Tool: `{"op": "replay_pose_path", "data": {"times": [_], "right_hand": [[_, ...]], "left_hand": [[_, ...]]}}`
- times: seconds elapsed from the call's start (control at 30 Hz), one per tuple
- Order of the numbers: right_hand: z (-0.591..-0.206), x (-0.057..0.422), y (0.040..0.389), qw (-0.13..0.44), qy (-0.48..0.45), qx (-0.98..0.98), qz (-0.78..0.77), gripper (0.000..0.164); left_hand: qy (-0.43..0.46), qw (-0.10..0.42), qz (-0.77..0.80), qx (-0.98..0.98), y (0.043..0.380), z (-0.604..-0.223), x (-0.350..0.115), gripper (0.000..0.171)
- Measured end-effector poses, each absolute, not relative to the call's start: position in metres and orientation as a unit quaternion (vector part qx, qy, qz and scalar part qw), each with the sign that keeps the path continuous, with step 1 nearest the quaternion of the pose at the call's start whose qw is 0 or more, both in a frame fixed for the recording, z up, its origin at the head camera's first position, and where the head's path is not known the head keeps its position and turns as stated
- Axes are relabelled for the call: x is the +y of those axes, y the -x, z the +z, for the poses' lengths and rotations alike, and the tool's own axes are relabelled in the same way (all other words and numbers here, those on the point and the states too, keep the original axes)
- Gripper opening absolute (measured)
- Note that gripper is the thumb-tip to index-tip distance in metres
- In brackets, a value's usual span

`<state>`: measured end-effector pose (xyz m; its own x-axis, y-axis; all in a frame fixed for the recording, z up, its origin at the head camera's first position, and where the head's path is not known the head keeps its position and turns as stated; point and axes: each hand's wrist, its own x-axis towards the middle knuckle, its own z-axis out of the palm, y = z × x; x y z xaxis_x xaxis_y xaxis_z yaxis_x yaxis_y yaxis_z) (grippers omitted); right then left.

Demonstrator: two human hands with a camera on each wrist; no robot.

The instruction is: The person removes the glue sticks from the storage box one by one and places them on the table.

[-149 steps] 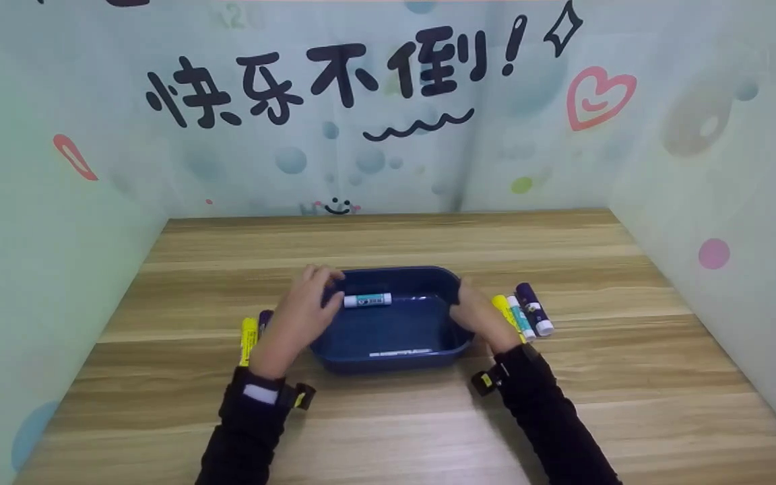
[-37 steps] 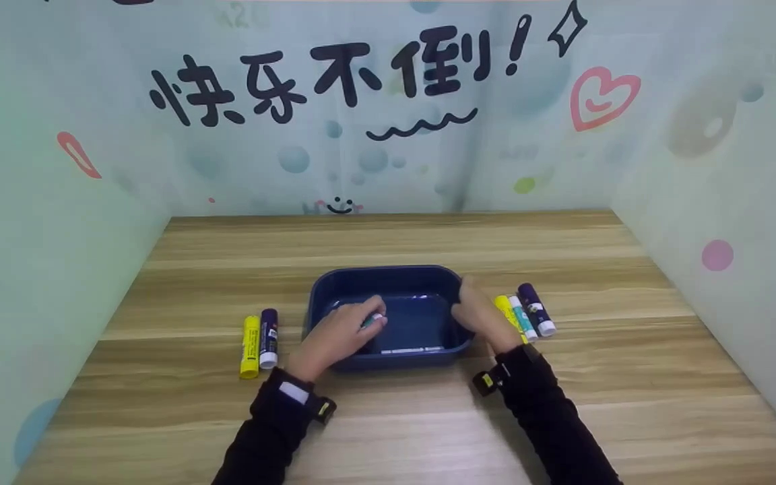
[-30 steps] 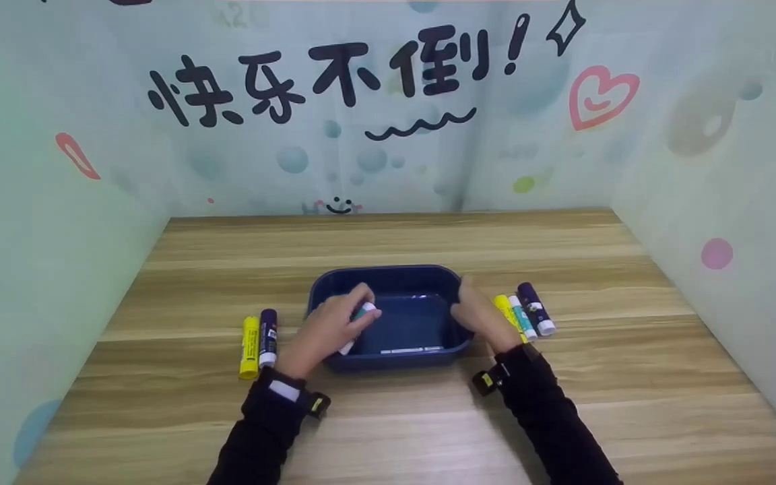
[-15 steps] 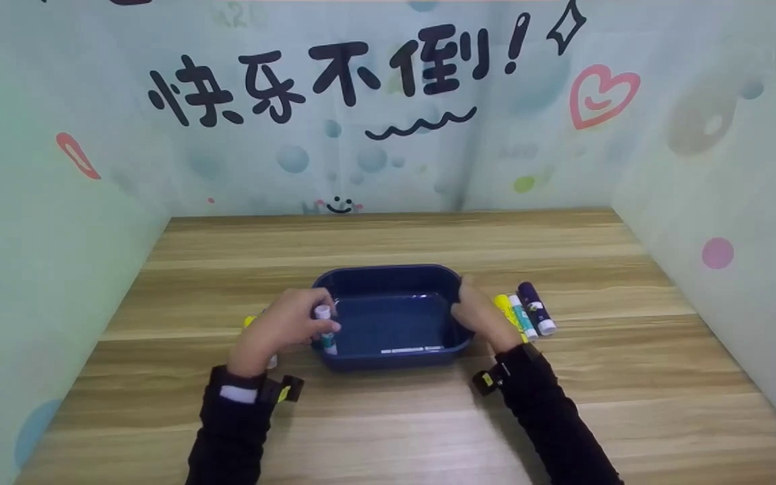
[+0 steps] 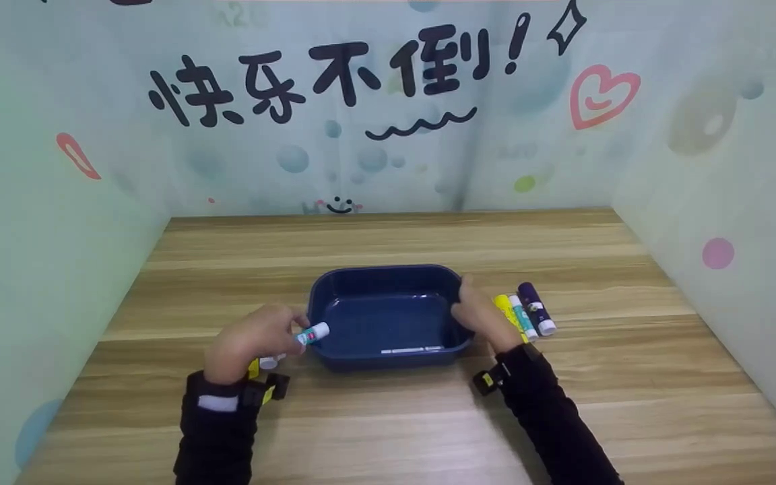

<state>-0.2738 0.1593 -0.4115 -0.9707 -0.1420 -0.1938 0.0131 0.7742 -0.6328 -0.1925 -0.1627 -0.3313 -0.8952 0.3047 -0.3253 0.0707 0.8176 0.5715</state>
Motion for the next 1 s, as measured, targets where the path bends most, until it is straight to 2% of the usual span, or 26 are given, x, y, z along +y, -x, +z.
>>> {"op": "replay_pose_path", "data": {"times": [0.17, 0.33, 0.53, 0.8, 1.0], "right_hand": [[-0.411, 0.159, 0.274, 0.121, 0.035, 0.934, -0.334, 0.073], [-0.411, 0.159, 0.274, 0.125, 0.034, 0.931, -0.342, 0.073], [-0.411, 0.159, 0.274, 0.119, 0.032, 0.932, -0.342, 0.072], [-0.41, 0.159, 0.274, 0.111, 0.029, 0.937, -0.329, 0.07], [-0.411, 0.159, 0.275, 0.106, 0.031, 0.938, -0.329, 0.069]], "left_hand": [[-0.08, 0.203, 0.265, 0.939, 0.191, -0.331, -0.171, 0.018], [-0.024, 0.193, 0.294, 0.936, 0.19, -0.333, -0.196, 0.018], [0.06, 0.229, 0.35, 0.906, 0.188, -0.338, -0.235, 0.013], [0.185, 0.243, 0.4, 0.864, 0.186, -0.356, -0.265, 0.029], [0.208, 0.248, 0.394, 0.86, 0.189, -0.367, -0.269, 0.037]]}}
